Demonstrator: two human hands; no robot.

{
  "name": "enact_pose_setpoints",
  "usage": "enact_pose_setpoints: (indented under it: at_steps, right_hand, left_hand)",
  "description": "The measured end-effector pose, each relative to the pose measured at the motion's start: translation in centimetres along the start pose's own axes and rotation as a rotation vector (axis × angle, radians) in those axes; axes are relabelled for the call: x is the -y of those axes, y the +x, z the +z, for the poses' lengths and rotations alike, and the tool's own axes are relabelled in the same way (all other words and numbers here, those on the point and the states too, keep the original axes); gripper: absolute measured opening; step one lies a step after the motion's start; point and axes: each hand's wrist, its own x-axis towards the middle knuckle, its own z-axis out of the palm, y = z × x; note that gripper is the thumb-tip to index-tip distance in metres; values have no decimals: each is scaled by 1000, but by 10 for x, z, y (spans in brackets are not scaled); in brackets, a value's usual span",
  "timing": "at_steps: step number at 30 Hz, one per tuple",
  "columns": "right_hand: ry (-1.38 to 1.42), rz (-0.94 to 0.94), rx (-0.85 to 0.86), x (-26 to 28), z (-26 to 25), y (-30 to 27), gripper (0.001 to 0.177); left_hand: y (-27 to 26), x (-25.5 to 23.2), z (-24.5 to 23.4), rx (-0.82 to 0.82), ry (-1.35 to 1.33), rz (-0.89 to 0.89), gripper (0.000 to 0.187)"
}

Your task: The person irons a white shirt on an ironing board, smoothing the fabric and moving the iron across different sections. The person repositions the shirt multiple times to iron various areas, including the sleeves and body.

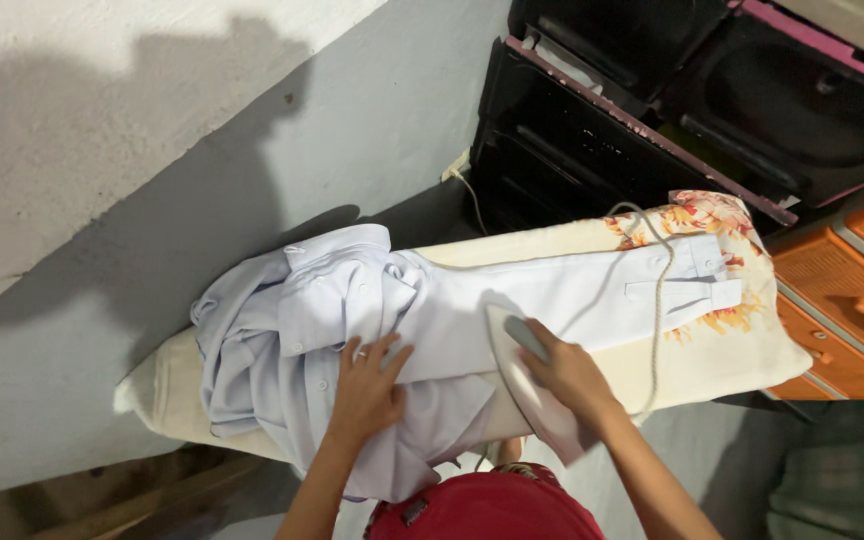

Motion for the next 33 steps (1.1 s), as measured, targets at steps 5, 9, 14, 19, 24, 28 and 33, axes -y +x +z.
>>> enact_pose_setpoints:
  at_steps: [5,9,14,19,24,28,33]
  right_hand:
    - [-74,-134,-12,43,21,55,57]
    - [-90,-217,-69,65,41,102,59]
    - [-115,-238,-22,58,36,94,59]
    - [-118,-165,103,34,8,35,61]
    - [-122,-101,118,31,7,17,61]
    - [-121,-192,61,51,29,62,60]
    - [-83,-403,-44,87,48,114,58]
  left_hand:
    - [23,-12,1,9,-38,-252,58]
    - [52,-5,30,-97,185,-324,38]
    - [61,32,89,-242,388,-319,13]
    - [32,58,95,-172,45,-452,28]
    - [23,55,67,71,-312,-776,41]
    - [25,59,73,69,-296,-781,40]
    - [31,57,83,73,-212,-826,36]
